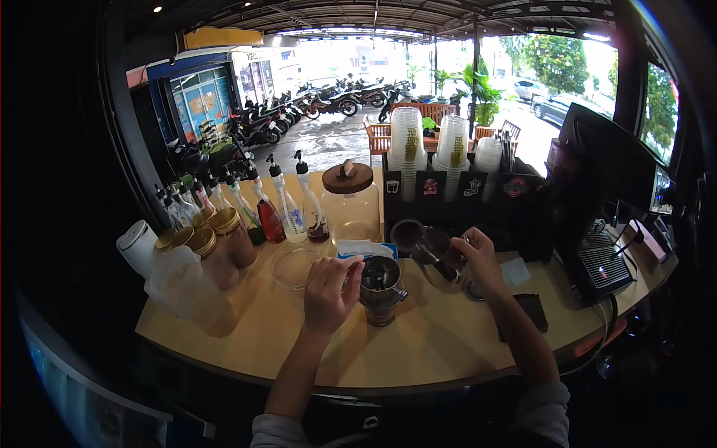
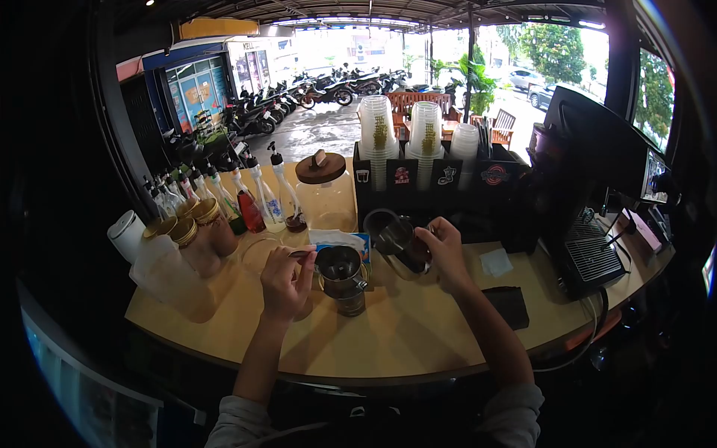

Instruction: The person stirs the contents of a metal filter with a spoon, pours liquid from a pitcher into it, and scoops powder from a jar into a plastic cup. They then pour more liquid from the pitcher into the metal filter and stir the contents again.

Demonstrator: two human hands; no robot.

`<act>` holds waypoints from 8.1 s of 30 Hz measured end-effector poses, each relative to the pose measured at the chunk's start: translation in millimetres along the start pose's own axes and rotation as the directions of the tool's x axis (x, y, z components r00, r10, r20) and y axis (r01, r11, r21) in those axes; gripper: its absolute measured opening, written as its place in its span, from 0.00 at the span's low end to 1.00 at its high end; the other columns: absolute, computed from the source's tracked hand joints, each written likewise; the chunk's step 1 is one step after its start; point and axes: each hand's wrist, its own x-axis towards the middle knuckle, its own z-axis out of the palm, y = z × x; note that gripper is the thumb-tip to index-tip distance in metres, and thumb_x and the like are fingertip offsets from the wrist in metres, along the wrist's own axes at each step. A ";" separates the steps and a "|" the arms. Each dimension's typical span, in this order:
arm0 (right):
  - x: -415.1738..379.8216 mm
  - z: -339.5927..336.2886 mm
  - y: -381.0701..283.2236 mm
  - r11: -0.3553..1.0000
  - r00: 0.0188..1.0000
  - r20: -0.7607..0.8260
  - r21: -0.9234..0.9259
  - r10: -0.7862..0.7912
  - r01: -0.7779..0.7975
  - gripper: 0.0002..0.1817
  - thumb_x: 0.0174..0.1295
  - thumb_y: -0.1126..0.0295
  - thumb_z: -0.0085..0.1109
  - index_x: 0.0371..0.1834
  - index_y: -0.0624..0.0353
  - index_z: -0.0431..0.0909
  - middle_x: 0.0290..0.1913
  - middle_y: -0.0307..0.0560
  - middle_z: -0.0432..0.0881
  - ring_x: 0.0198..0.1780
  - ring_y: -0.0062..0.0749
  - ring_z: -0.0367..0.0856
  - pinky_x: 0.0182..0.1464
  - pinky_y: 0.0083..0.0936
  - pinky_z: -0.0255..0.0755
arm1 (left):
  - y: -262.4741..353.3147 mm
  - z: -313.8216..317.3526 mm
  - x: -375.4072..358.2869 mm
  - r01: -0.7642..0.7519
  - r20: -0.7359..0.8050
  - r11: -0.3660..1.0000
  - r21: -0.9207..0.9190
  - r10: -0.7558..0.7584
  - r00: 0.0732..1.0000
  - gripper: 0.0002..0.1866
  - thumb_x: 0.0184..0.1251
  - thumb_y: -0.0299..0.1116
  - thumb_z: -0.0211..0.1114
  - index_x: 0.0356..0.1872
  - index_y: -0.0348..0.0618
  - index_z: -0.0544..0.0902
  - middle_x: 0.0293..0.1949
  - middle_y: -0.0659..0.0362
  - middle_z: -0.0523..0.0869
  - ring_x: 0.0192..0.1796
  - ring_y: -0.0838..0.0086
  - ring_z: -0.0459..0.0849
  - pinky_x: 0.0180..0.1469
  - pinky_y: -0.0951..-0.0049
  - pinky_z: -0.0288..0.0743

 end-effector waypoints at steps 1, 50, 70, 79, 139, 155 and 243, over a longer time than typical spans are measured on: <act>-2.5 -4.6 8.3 0.998 0.998 -0.044 0.028 0.053 -0.052 0.10 0.62 0.73 0.60 0.27 0.56 0.68 0.24 0.33 0.74 0.25 0.10 0.71 0.26 0.12 0.64 | 1.0 -1.4 -1.1 0.028 0.034 1.000 0.001 -0.028 0.999 0.07 0.60 0.24 0.67 0.39 0.42 0.82 0.26 0.59 0.79 0.26 0.69 0.74 0.30 0.69 0.67; -117.4 82.4 25.9 0.697 0.564 0.701 -0.132 -0.437 0.705 0.13 0.53 0.77 0.62 0.41 0.60 0.72 0.45 0.52 0.74 0.48 0.47 0.76 0.47 0.35 0.72 | -34.5 19.2 -99.5 0.715 -0.251 0.663 -0.221 -0.747 0.615 0.59 0.40 0.34 0.81 0.71 0.37 0.48 0.63 0.45 0.66 0.66 0.57 0.67 0.67 0.62 0.63; -166.9 234.0 -79.2 0.715 0.480 0.649 0.145 -0.590 0.684 0.06 0.54 0.81 0.59 0.35 0.65 0.77 0.42 0.53 0.81 0.43 0.44 0.82 0.45 0.31 0.76 | -8.4 -146.8 -148.4 0.547 -0.154 0.828 -0.127 -0.561 0.814 0.52 0.33 0.29 0.81 0.65 0.40 0.60 0.56 0.48 0.69 0.61 0.56 0.72 0.62 0.61 0.68; -157.0 293.8 -84.0 0.536 0.302 0.946 -0.317 0.118 0.782 0.09 0.51 0.72 0.61 0.32 0.67 0.82 0.35 0.62 0.83 0.40 0.53 0.83 0.42 0.39 0.77 | -22.4 -180.2 -146.7 0.293 -0.061 0.945 0.144 -0.287 0.956 0.53 0.36 0.40 0.84 0.65 0.40 0.60 0.60 0.48 0.68 0.61 0.54 0.71 0.63 0.59 0.67; -175.9 268.4 -92.0 0.635 0.533 0.830 -0.324 -0.165 0.701 0.11 0.51 0.82 0.52 0.36 0.68 0.82 0.34 0.58 0.83 0.37 0.50 0.82 0.43 0.34 0.75 | -55.1 -176.3 -151.7 0.277 -0.031 0.959 -0.065 -0.280 0.960 0.52 0.39 0.41 0.81 0.66 0.36 0.59 0.61 0.44 0.67 0.65 0.49 0.67 0.65 0.55 0.65; -136.6 199.3 -64.8 0.966 0.810 0.528 -0.109 0.255 -0.233 0.11 0.62 0.77 0.52 0.42 0.69 0.82 0.26 0.37 0.76 0.21 0.12 0.64 0.23 0.13 0.55 | -53.3 -158.5 -129.6 0.407 0.097 0.901 -0.150 -0.397 0.913 0.53 0.35 0.32 0.79 0.68 0.43 0.59 0.60 0.47 0.65 0.63 0.51 0.68 0.64 0.56 0.67; -101.3 30.3 -44.1 0.511 0.780 0.330 -0.610 -0.531 0.606 0.16 0.58 0.87 0.53 0.49 0.62 0.78 0.27 0.46 0.75 0.25 0.27 0.72 0.27 0.23 0.66 | -63.1 18.0 -125.5 0.551 0.155 0.424 -0.719 -0.675 0.721 0.51 0.32 0.26 0.80 0.65 0.38 0.60 0.59 0.54 0.68 0.63 0.67 0.68 0.67 0.66 0.64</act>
